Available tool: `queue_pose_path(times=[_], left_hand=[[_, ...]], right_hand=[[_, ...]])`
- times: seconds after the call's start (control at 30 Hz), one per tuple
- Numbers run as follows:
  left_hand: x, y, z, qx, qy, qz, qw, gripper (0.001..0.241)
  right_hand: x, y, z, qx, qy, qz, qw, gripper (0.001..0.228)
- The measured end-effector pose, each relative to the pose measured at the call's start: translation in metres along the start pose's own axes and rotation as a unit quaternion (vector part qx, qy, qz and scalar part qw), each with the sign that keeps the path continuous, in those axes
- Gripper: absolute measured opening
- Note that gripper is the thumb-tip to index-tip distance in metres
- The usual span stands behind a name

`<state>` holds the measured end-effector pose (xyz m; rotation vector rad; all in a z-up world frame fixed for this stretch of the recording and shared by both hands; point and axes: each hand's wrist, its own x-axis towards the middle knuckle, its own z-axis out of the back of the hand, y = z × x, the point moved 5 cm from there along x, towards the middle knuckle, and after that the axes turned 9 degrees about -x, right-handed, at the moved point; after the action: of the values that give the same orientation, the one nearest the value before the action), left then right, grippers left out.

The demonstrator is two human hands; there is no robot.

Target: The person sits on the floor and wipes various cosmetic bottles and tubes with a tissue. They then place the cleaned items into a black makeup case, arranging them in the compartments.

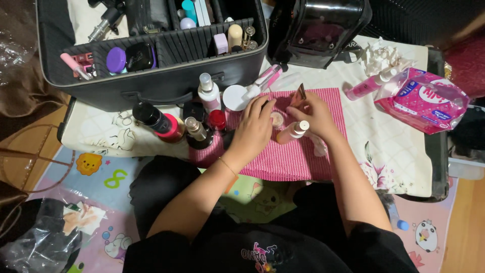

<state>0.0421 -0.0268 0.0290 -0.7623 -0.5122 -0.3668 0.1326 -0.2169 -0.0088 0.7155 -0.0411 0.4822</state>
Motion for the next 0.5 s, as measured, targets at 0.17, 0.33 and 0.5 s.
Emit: queue_pose_path(times=[0.17, 0.33, 0.5], left_hand=[[0.002, -0.002, -0.006, -0.025, -0.044, -0.021, 0.999, 0.049], [-0.005, 0.002, -0.019, -0.087, -0.083, -0.066, 0.991, 0.046], [0.002, -0.019, 0.004, -0.106, 0.011, -0.095, 0.99, 0.036]], right_hand=[[0.007, 0.011, 0.017, -0.001, -0.031, -0.038, 0.999, 0.023], [0.024, 0.028, 0.075, 0.052, -0.099, 0.035, 0.993, 0.03], [0.095, 0.117, 0.105, 0.41, 0.018, 0.021, 0.912, 0.029]])
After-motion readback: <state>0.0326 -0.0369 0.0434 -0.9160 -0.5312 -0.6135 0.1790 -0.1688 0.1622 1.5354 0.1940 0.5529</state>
